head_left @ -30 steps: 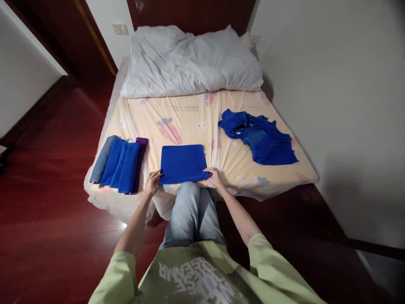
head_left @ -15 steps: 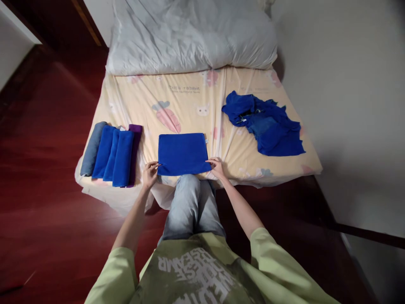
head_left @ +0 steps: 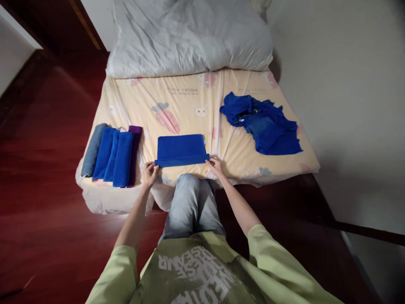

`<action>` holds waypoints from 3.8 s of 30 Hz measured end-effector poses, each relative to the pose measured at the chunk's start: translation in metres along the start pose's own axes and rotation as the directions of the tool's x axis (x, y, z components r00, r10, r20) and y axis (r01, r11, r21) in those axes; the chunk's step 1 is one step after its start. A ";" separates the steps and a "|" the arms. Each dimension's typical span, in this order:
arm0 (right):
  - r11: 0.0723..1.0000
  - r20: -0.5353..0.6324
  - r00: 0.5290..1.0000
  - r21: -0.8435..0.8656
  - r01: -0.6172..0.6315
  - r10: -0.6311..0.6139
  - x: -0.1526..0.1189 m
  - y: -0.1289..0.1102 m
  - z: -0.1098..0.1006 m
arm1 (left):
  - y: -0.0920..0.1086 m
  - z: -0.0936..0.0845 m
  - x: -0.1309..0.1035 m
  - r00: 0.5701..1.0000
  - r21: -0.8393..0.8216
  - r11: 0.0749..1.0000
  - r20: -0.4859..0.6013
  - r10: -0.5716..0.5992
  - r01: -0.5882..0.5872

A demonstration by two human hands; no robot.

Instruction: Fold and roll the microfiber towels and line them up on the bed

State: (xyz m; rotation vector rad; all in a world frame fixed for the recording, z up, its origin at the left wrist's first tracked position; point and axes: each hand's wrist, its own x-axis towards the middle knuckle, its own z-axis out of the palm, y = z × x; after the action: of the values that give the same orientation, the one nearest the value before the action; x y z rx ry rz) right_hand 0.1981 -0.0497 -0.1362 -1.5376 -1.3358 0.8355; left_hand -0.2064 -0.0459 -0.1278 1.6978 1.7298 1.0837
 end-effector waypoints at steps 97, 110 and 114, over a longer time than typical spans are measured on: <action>0.998 0.074 0.997 0.066 0.026 -0.031 0.004 -0.002 -0.004 | 0.001 -0.003 0.002 0.998 -0.101 0.994 0.054 -0.041 0.046; 0.986 0.020 0.990 0.096 -0.138 0.137 0.003 0.001 0.001 | -0.004 -0.001 0.003 0.992 -0.126 0.984 0.043 -0.122 0.127; 0.977 0.072 0.984 0.126 -0.173 0.165 0.000 -0.004 -0.001 | -0.003 -0.001 0.002 0.991 -0.106 0.985 0.036 -0.132 0.135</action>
State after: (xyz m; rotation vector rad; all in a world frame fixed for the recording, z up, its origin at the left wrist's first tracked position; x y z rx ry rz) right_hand 0.1978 -0.0497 -0.1323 -1.5472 -1.1802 1.0641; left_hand -0.2095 -0.0437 -0.1294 1.5028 1.7081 1.0670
